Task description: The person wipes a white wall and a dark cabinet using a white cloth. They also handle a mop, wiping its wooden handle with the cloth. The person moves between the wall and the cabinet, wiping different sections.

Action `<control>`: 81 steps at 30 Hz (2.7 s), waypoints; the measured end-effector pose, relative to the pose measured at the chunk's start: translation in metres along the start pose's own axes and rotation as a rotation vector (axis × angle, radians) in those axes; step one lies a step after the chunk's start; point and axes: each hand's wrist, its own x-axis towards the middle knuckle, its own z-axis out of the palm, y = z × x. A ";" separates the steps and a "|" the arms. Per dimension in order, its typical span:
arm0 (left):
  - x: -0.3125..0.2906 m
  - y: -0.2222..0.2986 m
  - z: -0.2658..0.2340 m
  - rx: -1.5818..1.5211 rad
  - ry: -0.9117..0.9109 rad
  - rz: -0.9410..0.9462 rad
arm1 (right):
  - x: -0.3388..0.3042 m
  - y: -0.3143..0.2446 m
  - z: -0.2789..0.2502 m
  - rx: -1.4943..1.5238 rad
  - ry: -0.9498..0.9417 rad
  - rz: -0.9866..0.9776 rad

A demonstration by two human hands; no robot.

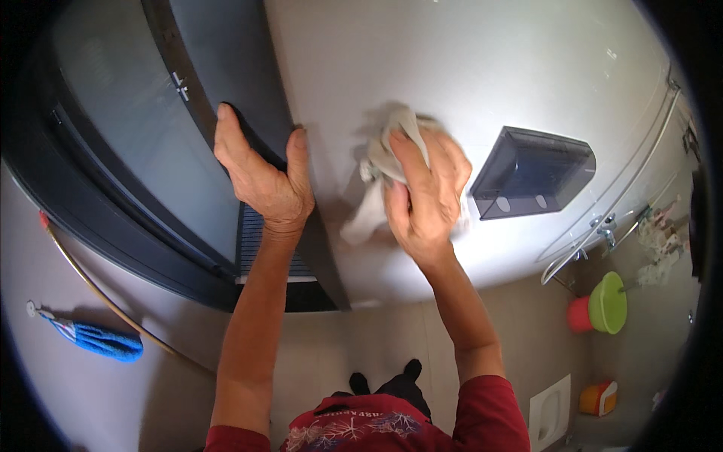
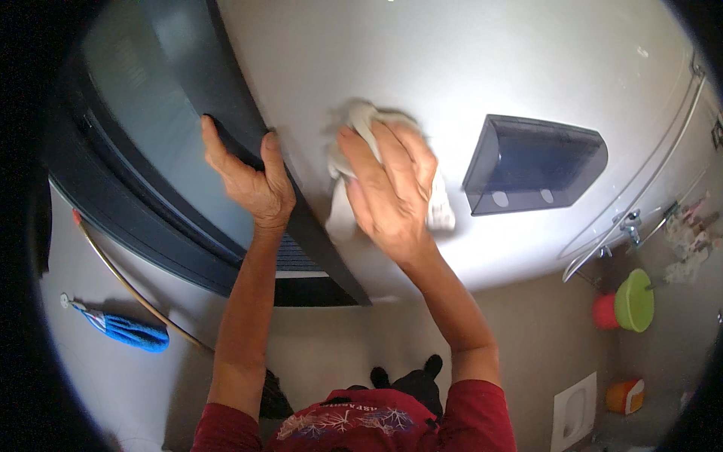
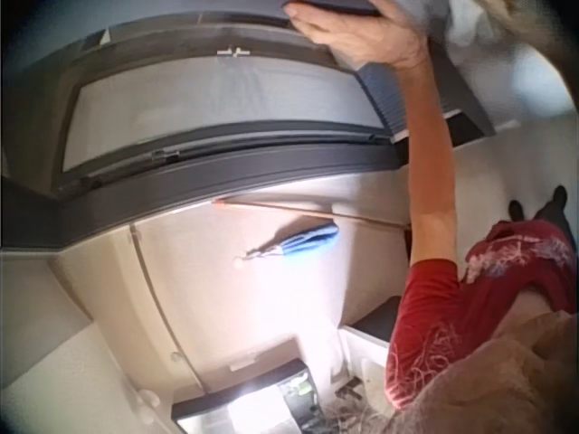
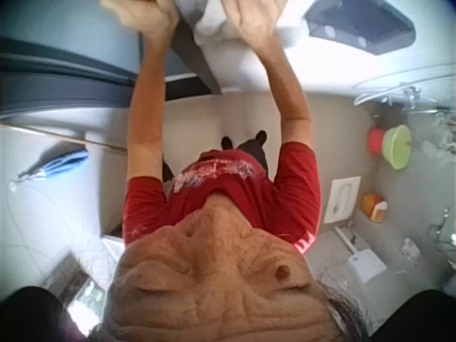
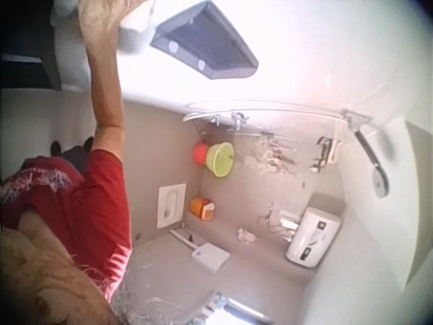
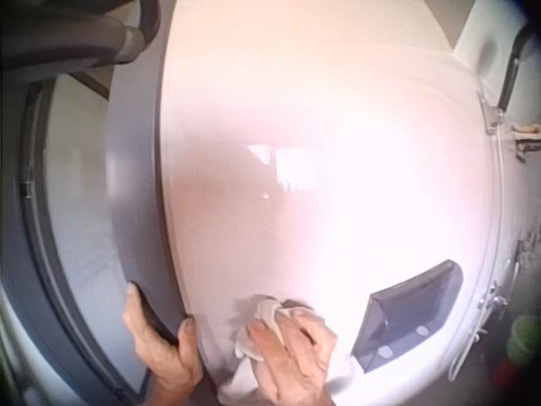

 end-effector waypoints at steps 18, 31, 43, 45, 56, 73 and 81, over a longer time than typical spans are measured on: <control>0.002 0.006 -0.010 0.091 -0.095 -0.079 | -0.125 0.015 0.033 -0.322 -0.450 -0.658; 0.002 -0.002 -0.049 -0.843 -0.207 -0.642 | 0.081 -0.038 0.077 0.019 -0.017 -0.310; -0.103 -0.015 -0.070 -0.881 -0.495 -1.130 | -0.106 -0.004 0.071 -0.318 -0.389 -0.814; -0.135 -0.023 -0.076 -0.875 -0.535 -1.297 | -0.126 -0.012 0.068 -0.259 -0.499 -0.837; -0.209 -0.081 -0.150 -0.737 -1.105 -1.706 | -0.392 0.048 0.076 0.494 -1.150 -0.613; -0.056 -0.347 -0.436 0.620 -0.019 -0.816 | -0.046 -0.330 0.316 1.321 -0.775 0.200; 0.016 -0.412 -0.479 0.718 -0.106 -0.836 | 0.166 -0.464 0.459 1.033 0.054 -0.127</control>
